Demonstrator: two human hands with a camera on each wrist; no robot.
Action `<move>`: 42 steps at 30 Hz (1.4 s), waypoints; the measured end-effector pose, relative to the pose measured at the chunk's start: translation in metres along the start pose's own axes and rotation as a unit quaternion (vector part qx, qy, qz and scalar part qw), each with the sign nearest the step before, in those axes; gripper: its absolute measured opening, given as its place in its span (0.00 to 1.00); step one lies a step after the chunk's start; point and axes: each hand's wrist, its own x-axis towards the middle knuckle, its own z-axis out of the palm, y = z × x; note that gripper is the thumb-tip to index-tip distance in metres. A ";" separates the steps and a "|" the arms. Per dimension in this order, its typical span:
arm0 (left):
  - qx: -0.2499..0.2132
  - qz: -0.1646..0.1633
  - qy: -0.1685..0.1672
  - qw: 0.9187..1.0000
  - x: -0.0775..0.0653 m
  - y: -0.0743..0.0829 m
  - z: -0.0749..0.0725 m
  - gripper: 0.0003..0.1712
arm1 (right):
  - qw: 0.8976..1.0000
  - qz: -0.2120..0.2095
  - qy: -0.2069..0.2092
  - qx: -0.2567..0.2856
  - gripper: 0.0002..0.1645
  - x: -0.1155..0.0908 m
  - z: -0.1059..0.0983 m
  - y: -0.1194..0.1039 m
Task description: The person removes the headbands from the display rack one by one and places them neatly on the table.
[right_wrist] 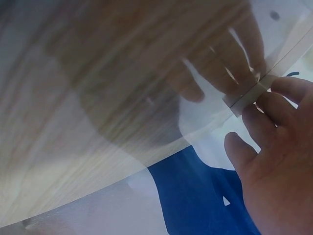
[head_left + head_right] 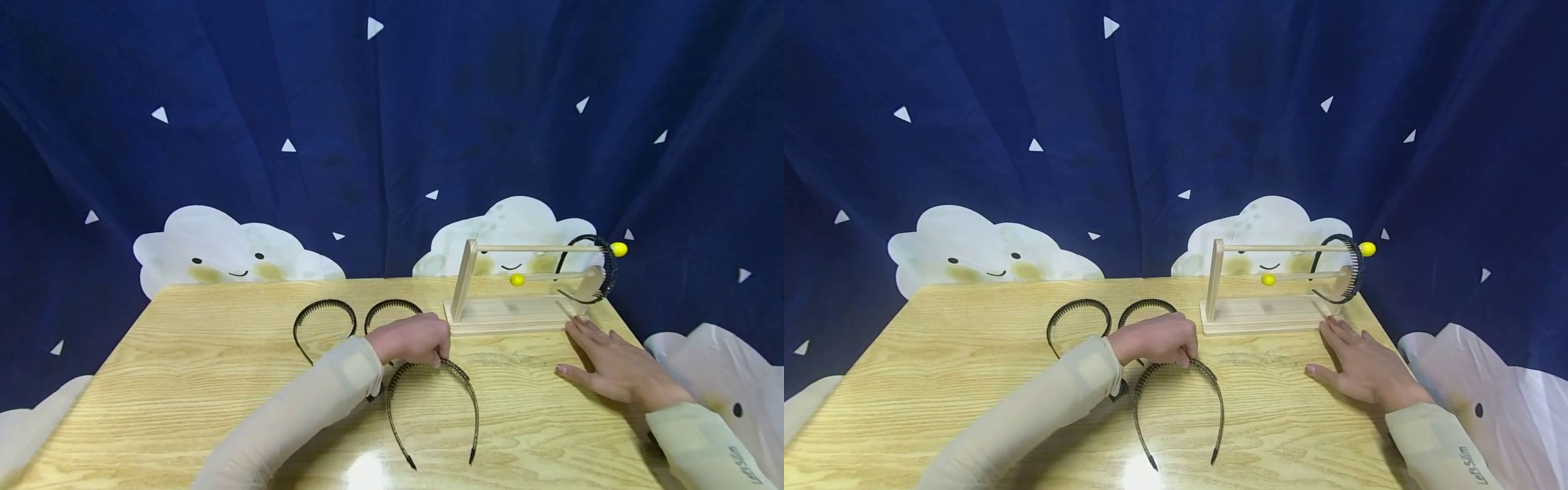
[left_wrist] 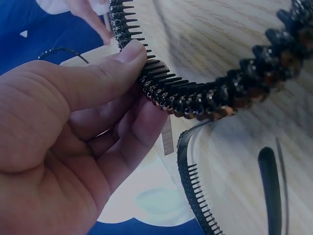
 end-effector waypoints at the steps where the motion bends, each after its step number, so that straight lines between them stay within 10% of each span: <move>1: 0.004 0.000 0.001 1.000 0.001 0.000 0.000 0.36 | 1.000 -0.001 0.001 -0.001 0.58 0.000 0.000 0.000; 42: -0.001 -0.048 0.017 0.999 0.013 0.003 0.016 0.38 | 1.000 -0.004 0.004 0.003 0.57 -0.001 0.001 0.001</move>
